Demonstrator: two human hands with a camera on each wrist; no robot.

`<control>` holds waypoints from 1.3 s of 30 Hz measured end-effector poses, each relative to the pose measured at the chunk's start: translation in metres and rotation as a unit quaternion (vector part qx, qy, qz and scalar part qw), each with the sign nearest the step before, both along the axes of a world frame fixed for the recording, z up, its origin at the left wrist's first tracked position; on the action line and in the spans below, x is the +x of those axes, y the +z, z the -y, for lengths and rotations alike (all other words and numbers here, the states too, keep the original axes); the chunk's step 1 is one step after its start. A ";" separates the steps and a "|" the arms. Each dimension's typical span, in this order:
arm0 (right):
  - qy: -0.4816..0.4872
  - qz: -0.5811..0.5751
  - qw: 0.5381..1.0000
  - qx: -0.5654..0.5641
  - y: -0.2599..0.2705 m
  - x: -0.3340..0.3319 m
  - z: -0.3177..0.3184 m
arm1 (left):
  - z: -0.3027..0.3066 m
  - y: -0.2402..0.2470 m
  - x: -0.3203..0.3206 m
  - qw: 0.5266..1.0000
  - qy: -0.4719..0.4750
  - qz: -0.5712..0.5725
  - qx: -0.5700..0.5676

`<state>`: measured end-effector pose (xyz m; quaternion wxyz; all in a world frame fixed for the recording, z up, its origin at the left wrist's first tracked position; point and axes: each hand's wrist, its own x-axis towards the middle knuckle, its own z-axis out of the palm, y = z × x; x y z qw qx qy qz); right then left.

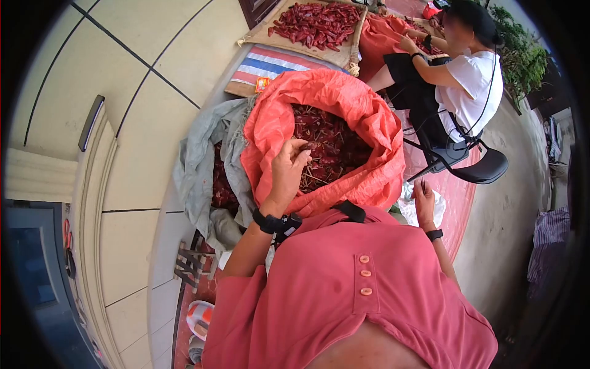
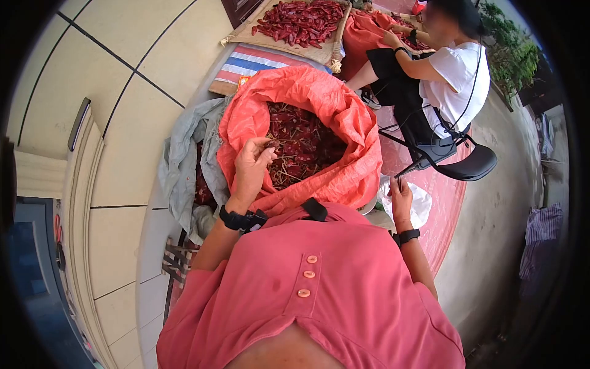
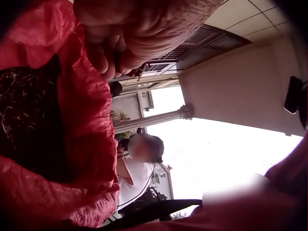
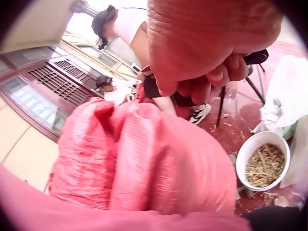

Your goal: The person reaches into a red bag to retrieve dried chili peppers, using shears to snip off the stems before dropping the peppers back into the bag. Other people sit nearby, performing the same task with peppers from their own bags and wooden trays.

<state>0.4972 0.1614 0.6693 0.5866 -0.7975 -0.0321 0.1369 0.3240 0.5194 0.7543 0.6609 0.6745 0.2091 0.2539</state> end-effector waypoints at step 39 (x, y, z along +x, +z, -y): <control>0.302 -0.125 0.935 0.137 0.154 -0.021 -0.142 | 0.003 0.023 -0.070 0.983 0.127 -0.118 0.055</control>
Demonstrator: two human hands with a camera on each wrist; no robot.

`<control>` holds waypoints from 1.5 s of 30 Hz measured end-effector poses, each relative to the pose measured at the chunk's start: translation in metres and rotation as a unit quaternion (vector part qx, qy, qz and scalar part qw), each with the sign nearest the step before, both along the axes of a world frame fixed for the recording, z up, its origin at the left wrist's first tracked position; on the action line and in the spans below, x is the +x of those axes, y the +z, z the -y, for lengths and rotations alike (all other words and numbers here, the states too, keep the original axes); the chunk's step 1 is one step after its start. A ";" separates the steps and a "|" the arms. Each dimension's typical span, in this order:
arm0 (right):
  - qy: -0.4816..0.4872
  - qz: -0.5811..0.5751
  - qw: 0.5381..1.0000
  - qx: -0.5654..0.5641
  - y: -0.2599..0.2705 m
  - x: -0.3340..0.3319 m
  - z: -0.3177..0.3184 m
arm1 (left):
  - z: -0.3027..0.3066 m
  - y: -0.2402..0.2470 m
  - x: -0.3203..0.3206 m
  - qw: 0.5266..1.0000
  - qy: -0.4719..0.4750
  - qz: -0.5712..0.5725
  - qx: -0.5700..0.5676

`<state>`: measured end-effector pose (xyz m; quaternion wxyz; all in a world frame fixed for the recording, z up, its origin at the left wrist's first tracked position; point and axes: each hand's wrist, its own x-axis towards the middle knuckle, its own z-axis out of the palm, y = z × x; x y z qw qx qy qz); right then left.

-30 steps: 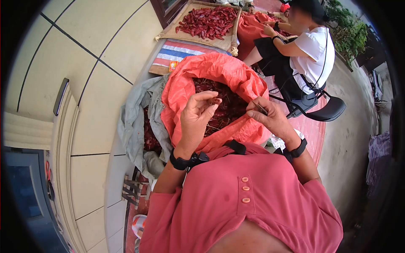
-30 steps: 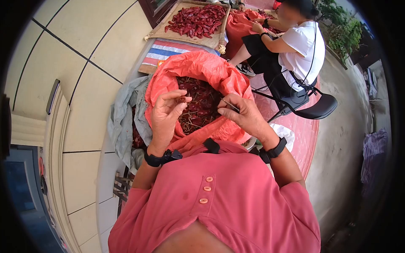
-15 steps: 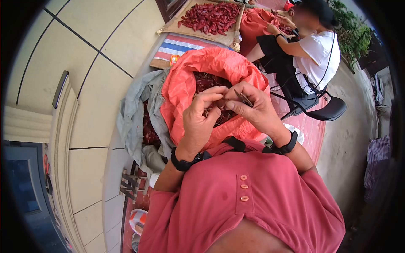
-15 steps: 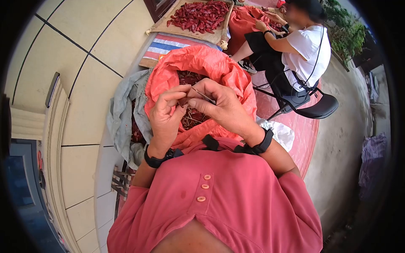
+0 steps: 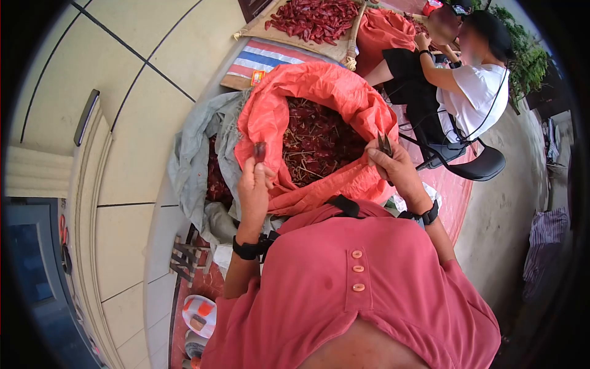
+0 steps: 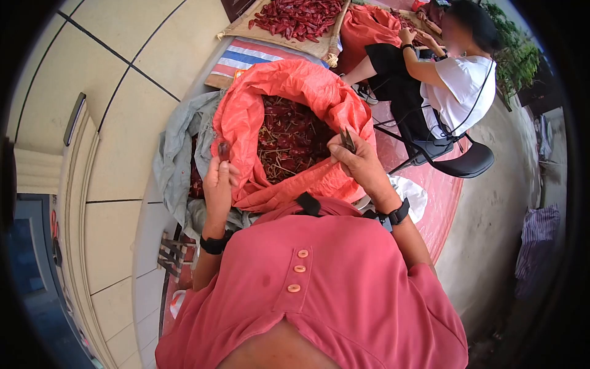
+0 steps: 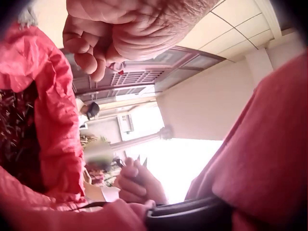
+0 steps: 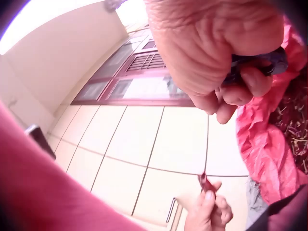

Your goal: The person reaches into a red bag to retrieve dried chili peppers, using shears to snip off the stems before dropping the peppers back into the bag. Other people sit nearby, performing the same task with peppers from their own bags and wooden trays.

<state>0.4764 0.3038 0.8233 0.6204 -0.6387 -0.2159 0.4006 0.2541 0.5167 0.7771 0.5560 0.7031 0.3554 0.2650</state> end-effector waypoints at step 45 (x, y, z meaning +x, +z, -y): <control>-0.117 -0.041 0.984 -0.129 -0.033 -0.037 0.013 | -0.068 -0.180 0.147 0.911 -0.270 -0.183 0.253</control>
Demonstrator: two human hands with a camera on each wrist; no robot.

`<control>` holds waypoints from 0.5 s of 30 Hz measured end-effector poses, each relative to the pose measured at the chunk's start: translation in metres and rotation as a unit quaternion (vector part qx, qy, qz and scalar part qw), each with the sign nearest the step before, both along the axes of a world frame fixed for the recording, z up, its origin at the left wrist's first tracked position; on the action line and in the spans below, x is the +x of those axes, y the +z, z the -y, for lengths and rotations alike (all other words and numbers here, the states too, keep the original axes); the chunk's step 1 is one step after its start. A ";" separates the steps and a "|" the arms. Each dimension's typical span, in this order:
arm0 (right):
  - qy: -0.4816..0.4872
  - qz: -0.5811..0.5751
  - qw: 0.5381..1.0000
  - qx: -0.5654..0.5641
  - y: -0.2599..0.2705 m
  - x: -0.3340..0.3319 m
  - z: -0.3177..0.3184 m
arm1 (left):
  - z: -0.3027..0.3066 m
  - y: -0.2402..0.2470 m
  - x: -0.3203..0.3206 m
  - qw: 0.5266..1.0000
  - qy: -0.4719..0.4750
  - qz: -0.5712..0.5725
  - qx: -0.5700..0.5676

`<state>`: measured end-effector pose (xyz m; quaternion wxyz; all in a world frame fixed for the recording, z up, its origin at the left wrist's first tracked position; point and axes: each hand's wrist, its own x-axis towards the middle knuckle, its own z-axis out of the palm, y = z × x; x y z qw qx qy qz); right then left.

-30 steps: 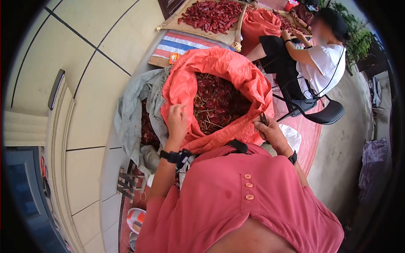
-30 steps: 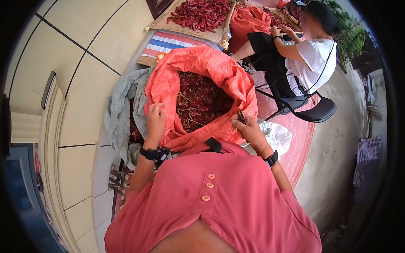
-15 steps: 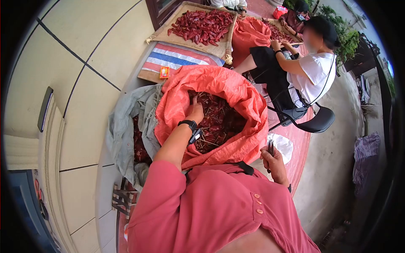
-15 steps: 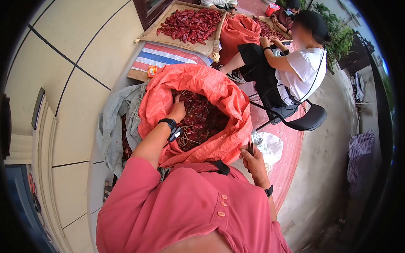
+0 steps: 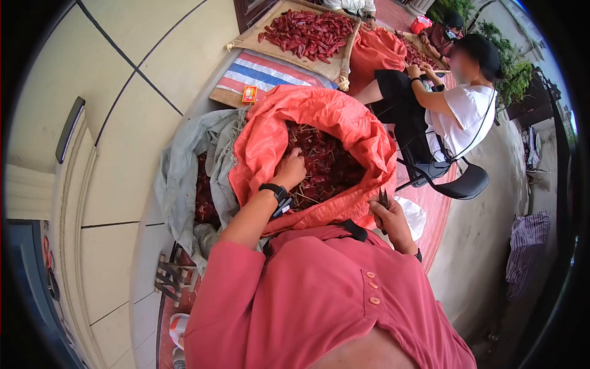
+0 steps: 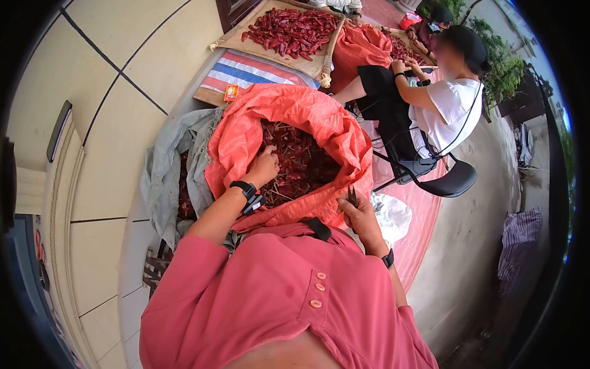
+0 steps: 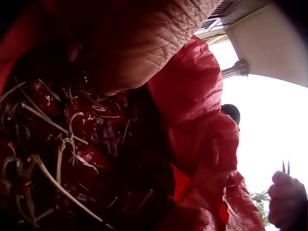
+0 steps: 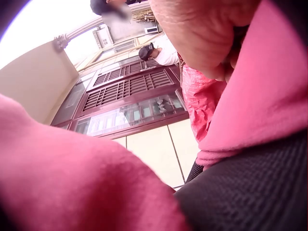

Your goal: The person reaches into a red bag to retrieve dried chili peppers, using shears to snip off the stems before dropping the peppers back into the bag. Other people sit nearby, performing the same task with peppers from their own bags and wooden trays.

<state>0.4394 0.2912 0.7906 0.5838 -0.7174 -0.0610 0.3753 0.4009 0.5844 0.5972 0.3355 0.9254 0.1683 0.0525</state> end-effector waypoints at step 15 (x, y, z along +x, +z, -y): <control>0.068 0.052 0.989 0.123 0.015 0.035 -0.073 | 0.081 0.166 -0.040 0.942 -0.089 0.276 -0.167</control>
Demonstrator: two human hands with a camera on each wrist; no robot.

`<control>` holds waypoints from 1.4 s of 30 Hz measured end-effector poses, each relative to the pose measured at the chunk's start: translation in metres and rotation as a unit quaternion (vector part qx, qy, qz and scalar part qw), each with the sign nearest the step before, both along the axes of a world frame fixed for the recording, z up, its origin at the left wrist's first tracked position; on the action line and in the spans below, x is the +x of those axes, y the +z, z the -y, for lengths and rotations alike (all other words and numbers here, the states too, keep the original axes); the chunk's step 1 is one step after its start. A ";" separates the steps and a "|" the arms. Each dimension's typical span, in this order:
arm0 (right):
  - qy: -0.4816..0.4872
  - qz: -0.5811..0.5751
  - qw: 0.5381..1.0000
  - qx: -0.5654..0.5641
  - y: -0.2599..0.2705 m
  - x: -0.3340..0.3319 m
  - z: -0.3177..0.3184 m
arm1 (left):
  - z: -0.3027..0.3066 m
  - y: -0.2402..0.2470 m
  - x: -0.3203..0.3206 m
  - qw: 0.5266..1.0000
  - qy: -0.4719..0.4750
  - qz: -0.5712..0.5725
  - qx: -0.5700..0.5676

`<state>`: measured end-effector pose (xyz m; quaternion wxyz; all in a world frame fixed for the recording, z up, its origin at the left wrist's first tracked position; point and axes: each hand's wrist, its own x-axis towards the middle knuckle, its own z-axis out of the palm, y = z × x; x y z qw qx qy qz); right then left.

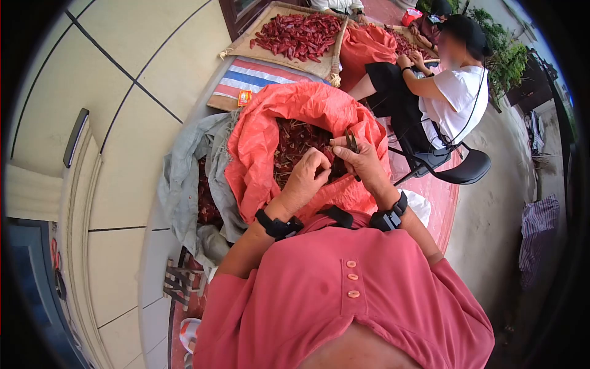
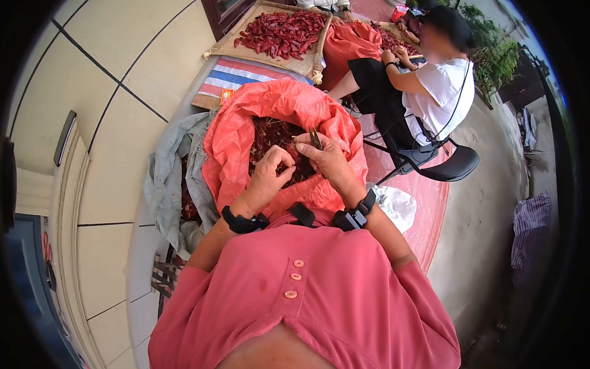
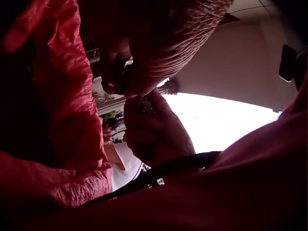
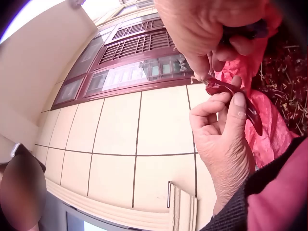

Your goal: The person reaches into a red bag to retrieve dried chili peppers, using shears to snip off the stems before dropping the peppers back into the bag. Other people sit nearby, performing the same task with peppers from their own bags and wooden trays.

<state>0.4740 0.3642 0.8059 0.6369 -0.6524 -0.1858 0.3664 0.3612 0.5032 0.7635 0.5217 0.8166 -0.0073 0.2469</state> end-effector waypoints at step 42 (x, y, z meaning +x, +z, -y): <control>-0.033 0.041 0.996 0.077 0.011 0.001 0.046 | -0.003 0.025 -0.046 0.982 -0.002 -0.153 -0.111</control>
